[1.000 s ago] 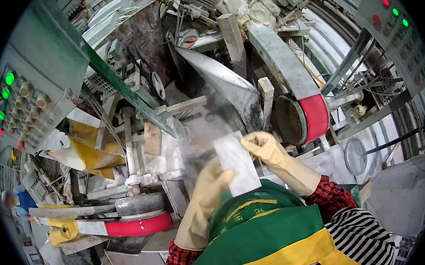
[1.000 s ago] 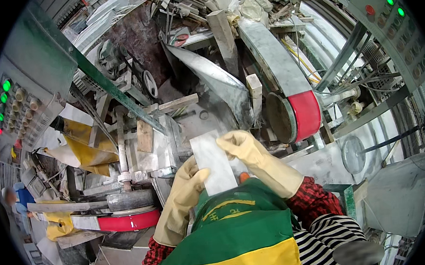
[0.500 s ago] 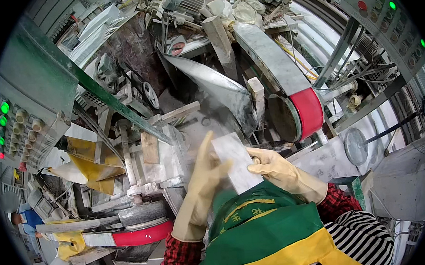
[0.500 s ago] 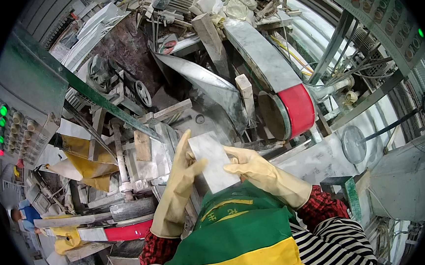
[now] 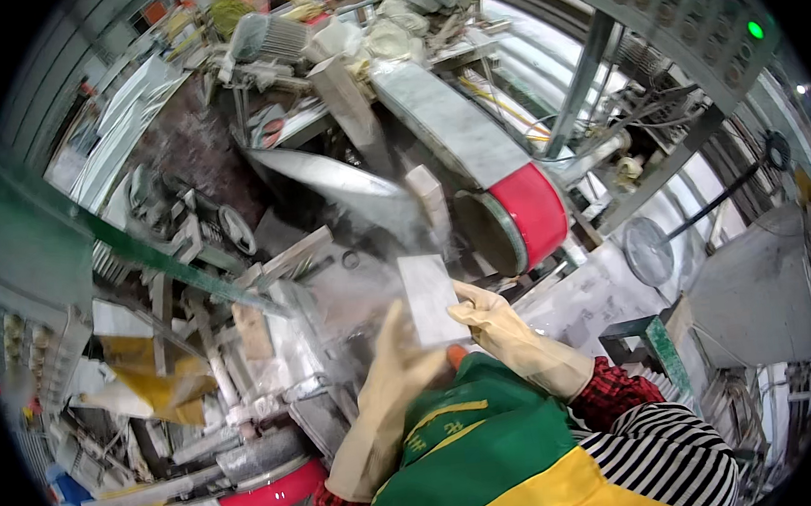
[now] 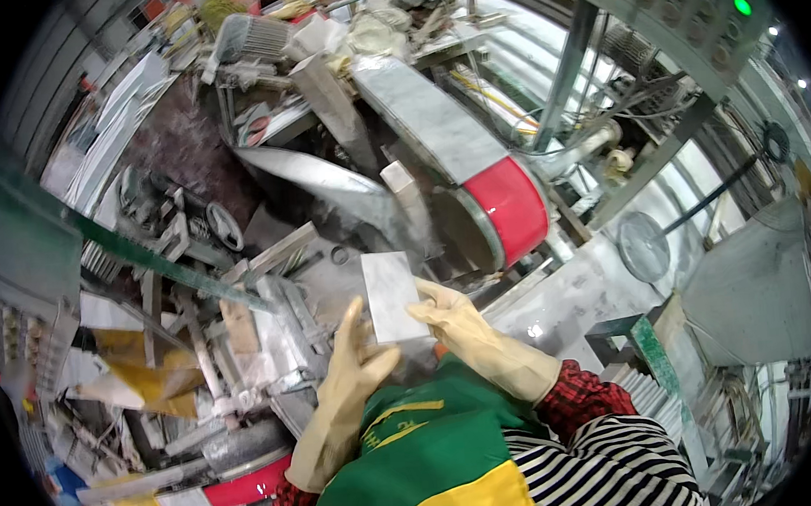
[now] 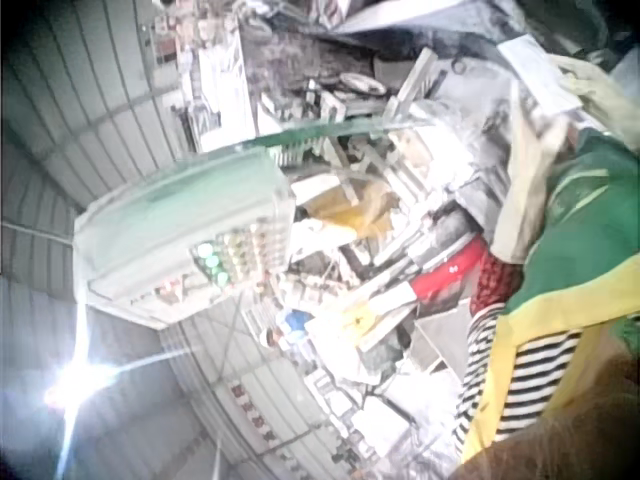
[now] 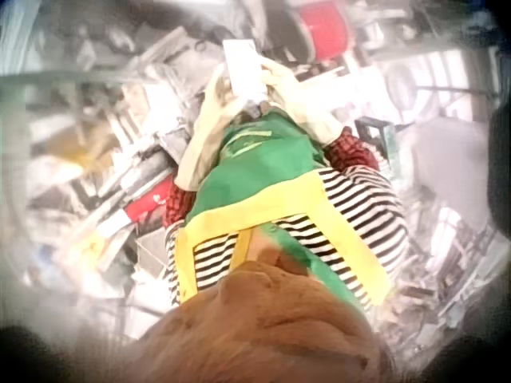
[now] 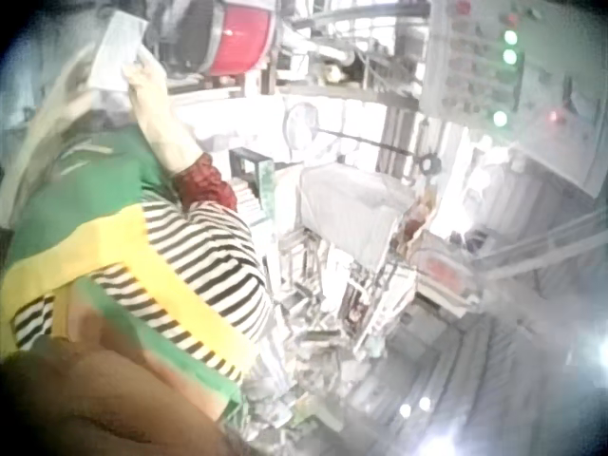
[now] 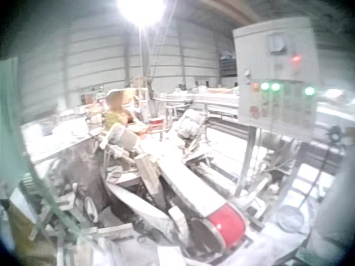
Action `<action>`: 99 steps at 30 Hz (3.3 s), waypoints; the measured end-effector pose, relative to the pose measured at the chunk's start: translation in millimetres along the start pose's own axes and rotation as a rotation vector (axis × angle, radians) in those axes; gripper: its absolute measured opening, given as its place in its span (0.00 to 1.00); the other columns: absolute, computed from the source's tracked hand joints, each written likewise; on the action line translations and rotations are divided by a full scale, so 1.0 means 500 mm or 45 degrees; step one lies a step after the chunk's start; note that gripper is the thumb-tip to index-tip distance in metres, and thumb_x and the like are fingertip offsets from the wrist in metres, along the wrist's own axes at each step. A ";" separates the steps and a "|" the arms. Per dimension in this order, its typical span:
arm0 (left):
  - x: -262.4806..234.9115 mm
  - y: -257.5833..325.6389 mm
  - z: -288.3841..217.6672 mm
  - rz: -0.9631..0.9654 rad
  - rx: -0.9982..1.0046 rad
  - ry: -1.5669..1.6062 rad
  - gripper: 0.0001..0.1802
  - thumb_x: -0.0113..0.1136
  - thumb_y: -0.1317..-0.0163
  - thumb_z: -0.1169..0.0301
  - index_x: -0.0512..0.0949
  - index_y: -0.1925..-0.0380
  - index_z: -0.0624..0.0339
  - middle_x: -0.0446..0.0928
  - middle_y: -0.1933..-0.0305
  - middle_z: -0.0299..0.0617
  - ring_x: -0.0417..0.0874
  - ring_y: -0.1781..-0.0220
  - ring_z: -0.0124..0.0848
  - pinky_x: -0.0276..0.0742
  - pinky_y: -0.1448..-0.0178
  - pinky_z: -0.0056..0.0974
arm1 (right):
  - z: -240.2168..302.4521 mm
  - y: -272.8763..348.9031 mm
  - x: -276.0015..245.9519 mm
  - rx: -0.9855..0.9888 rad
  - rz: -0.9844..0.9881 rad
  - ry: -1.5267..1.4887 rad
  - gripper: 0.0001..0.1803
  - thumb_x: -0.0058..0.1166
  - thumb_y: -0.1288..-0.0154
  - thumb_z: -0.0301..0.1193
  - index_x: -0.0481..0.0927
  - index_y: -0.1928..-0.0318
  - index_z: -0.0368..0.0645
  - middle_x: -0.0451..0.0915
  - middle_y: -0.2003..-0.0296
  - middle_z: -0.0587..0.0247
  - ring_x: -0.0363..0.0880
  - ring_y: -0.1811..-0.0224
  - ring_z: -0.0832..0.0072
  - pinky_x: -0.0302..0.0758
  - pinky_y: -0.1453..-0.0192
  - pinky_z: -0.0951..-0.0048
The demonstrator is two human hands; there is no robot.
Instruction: The person repeatedly picks up white rectangular blocks and rubs them against a rotating red grinding wheel in a factory setting. The person handles the blocks one at a time, rotating them to grind different sides, while wearing gloves and an apron.
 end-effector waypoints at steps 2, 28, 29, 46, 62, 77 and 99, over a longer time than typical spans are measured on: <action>0.007 0.018 0.024 0.068 -0.130 0.027 0.52 0.67 0.41 0.79 0.49 0.21 0.50 0.64 0.27 0.55 0.77 0.39 0.38 0.77 0.39 0.42 | -0.014 -0.047 -0.094 -0.258 -0.130 0.002 0.34 0.60 0.32 0.27 0.65 0.28 0.33 0.79 0.41 0.57 0.80 0.43 0.77 0.75 0.38 0.75; -0.188 0.112 0.153 -0.224 -0.181 -0.077 0.39 0.63 0.31 0.62 0.58 0.25 0.61 0.69 0.29 0.55 0.74 0.30 0.41 0.73 0.31 0.42 | 0.191 -0.332 -0.741 -0.122 -0.852 2.792 0.12 0.49 0.29 0.40 0.81 0.58 0.47 0.82 0.70 0.55 0.80 0.72 0.62 0.75 0.68 0.60; -0.190 0.130 0.158 -0.295 -0.220 -0.009 0.39 0.63 0.31 0.62 0.58 0.25 0.60 0.69 0.29 0.54 0.73 0.30 0.40 0.73 0.31 0.42 | 0.208 -0.324 -0.780 -0.250 -0.898 2.159 0.11 0.52 0.29 0.39 0.80 0.60 0.47 0.80 0.71 0.58 0.78 0.74 0.66 0.73 0.70 0.63; -0.555 0.531 0.211 -1.965 -0.197 -0.674 0.43 0.69 0.39 0.57 0.64 0.29 0.65 0.72 0.32 0.57 0.74 0.30 0.44 0.68 0.26 0.41 | 0.234 -0.249 -0.733 -0.757 -0.372 1.738 0.27 0.47 0.22 0.34 0.64 0.27 0.40 0.75 0.40 0.52 0.78 0.44 0.63 0.75 0.33 0.67; -0.812 0.698 0.222 -2.337 -1.050 -0.742 0.50 0.72 0.48 0.47 0.61 0.28 0.49 0.63 0.30 0.55 0.65 0.28 0.49 0.65 0.29 0.54 | -0.144 -0.220 -0.127 0.010 -0.039 1.046 0.30 0.52 0.28 0.23 0.64 0.27 0.40 0.80 0.52 0.62 0.74 0.67 0.83 0.71 0.67 0.81; -0.533 0.582 0.221 -2.407 -0.383 -1.119 0.37 0.68 0.47 0.67 0.69 0.34 0.53 0.71 0.43 0.59 0.75 0.46 0.59 0.73 0.41 0.57 | -0.329 -0.198 -0.043 0.343 0.298 0.998 0.30 0.54 0.27 0.25 0.63 0.28 0.37 0.82 0.51 0.47 0.82 0.62 0.74 0.78 0.58 0.75; -0.233 0.178 0.193 -0.633 0.121 0.358 0.31 0.57 0.27 0.53 0.66 0.32 0.60 0.76 0.49 0.47 0.76 0.54 0.31 0.75 0.50 0.36 | -0.232 -0.086 0.275 0.267 0.553 0.723 0.39 0.61 0.36 0.24 0.59 0.28 0.26 0.79 0.44 0.55 0.82 0.51 0.76 0.77 0.44 0.74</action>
Point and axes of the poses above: each hand's wrist, its own y-axis away from the middle knuckle, its own x-axis out of the palm, z = x × y, the point moved 4 cm from there along -y, towards the middle knuckle
